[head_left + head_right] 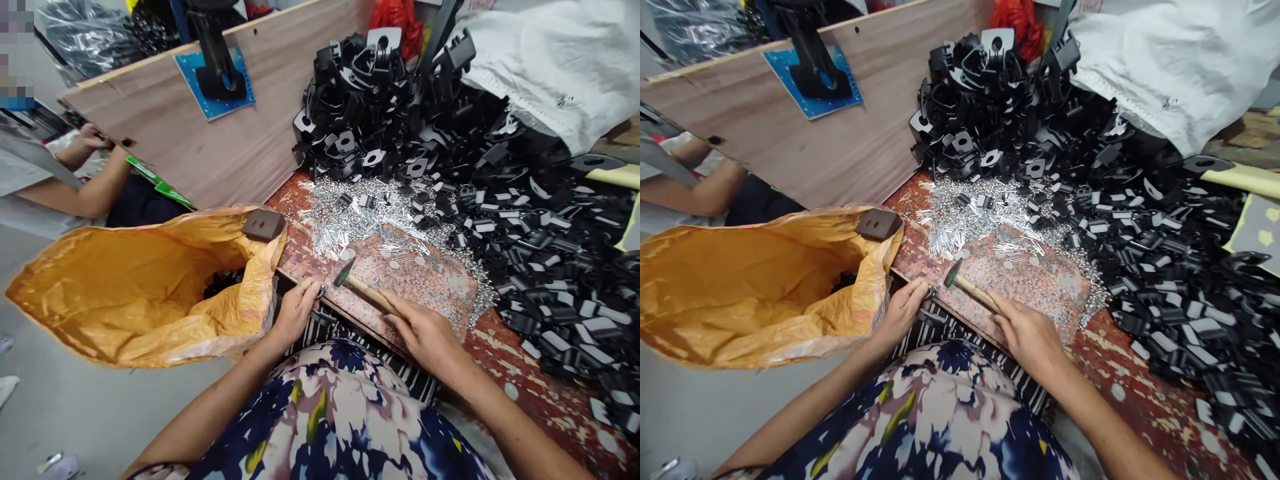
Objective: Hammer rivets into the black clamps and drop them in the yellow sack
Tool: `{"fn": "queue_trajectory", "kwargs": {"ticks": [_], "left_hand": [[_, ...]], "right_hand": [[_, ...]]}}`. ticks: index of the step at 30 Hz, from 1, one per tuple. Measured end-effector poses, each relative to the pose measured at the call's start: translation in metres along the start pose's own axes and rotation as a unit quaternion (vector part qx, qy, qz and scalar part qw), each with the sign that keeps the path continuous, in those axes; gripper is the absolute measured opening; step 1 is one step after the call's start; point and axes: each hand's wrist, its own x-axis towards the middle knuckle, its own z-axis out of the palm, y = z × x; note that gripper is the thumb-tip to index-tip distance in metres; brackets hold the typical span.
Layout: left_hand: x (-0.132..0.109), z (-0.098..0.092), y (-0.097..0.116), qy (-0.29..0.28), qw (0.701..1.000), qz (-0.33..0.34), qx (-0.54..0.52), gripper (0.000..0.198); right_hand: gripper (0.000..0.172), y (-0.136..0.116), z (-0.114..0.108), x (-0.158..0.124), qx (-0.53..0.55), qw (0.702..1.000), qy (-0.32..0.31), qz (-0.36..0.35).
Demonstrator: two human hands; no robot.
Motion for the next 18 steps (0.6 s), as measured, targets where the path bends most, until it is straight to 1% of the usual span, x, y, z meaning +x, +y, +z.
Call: {"fn": "queue_trajectory", "kwargs": {"ticks": [3,5,6,7,8,11,12,16,18], "left_hand": [[0.009,0.006,-0.012,0.018,1.000,0.010,0.022,0.043],[0.011,0.008,-0.015,0.028,0.999,0.011,0.028,0.043],[0.011,0.007,-0.016,0.032,0.999,0.012,0.029,0.042],[0.011,0.007,-0.016,0.035,0.999,0.013,0.030,0.042],[0.011,0.007,-0.016,0.036,0.999,0.015,0.031,0.042],[0.011,0.007,-0.017,0.036,0.999,0.019,0.030,0.042],[0.011,0.007,-0.017,0.035,0.999,0.020,0.029,0.042],[0.012,0.006,-0.019,0.032,0.999,0.017,0.024,0.040],[0.011,0.004,-0.020,0.034,0.999,0.015,0.024,0.040]], "right_hand": [[0.055,-0.011,-0.012,-0.007,0.009,0.993,0.105,-0.045],[0.065,-0.017,-0.012,-0.009,-0.002,0.983,0.170,-0.071],[0.069,-0.020,-0.009,-0.009,-0.015,0.978,0.188,-0.086],[0.070,-0.021,-0.004,-0.008,-0.035,0.976,0.191,-0.100],[0.071,-0.022,0.002,-0.006,-0.060,0.975,0.180,-0.112],[0.069,-0.021,0.013,-0.001,-0.110,0.978,0.123,-0.124],[0.069,-0.021,0.013,-0.001,-0.108,0.980,0.120,-0.119],[0.071,-0.019,0.006,-0.005,-0.071,0.981,0.153,-0.100],[0.069,-0.020,0.007,-0.007,-0.082,0.983,0.133,-0.100]]}}
